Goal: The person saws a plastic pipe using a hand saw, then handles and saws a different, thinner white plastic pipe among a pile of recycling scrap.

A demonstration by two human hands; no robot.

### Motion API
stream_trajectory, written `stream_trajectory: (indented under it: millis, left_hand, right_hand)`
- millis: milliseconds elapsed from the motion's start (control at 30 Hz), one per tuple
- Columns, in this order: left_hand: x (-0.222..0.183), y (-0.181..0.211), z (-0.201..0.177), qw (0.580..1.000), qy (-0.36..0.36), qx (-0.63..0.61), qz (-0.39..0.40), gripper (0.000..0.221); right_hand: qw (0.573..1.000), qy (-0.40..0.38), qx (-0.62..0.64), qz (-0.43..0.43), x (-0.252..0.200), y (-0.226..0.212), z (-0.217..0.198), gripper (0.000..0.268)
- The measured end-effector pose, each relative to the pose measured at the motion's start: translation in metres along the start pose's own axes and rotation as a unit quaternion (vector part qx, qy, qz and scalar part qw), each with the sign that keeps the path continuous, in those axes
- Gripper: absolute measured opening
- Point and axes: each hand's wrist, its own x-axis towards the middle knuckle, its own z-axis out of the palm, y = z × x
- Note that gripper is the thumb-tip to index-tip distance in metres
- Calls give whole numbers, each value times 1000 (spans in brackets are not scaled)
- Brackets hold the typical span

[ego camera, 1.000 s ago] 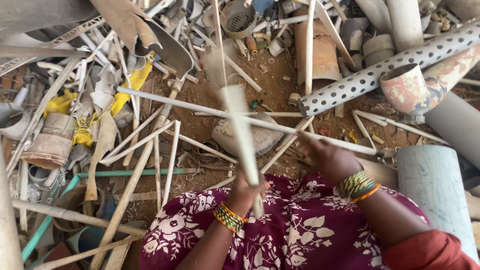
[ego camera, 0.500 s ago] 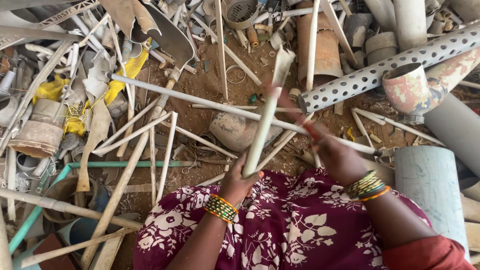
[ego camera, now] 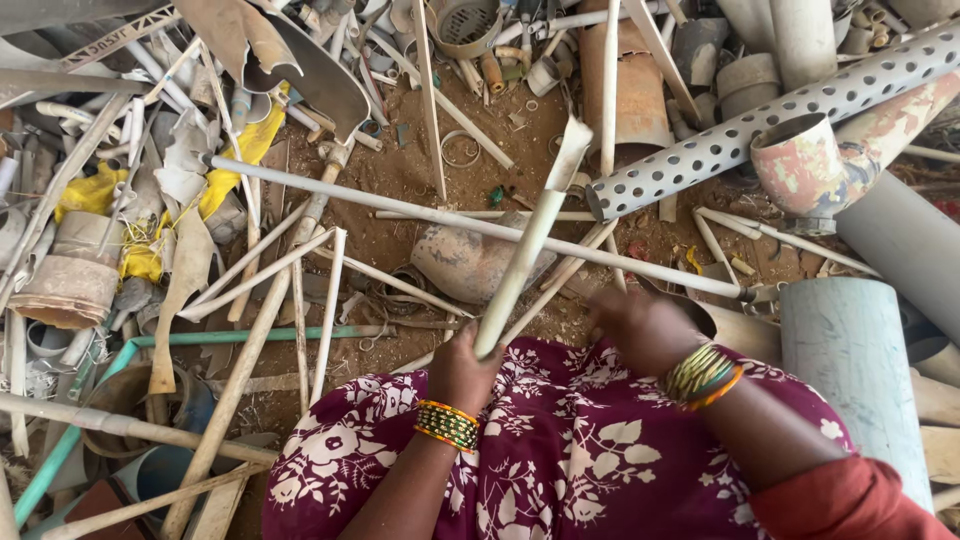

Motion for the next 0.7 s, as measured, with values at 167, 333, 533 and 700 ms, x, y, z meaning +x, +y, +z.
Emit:
stream_trajectory:
  millis: [167,333,533,700]
  left_hand:
    - [-1,9,-5,995,17,97,-17,35]
    - [-5,10,-6,991,66,105,45,44]
    - [3,-1,0,976,138,134,106,44]
    - [-3,2,-4,974,161,131,88,42]
  right_hand:
    - [966,192,-58,-163,-6,-2,50,24]
    - [989,115,-29,93,10,15,-14,29]
    - [942,239,-88,-220,-7,-23,29,25]
    - [986,72,66,132,4,3,-27,63]
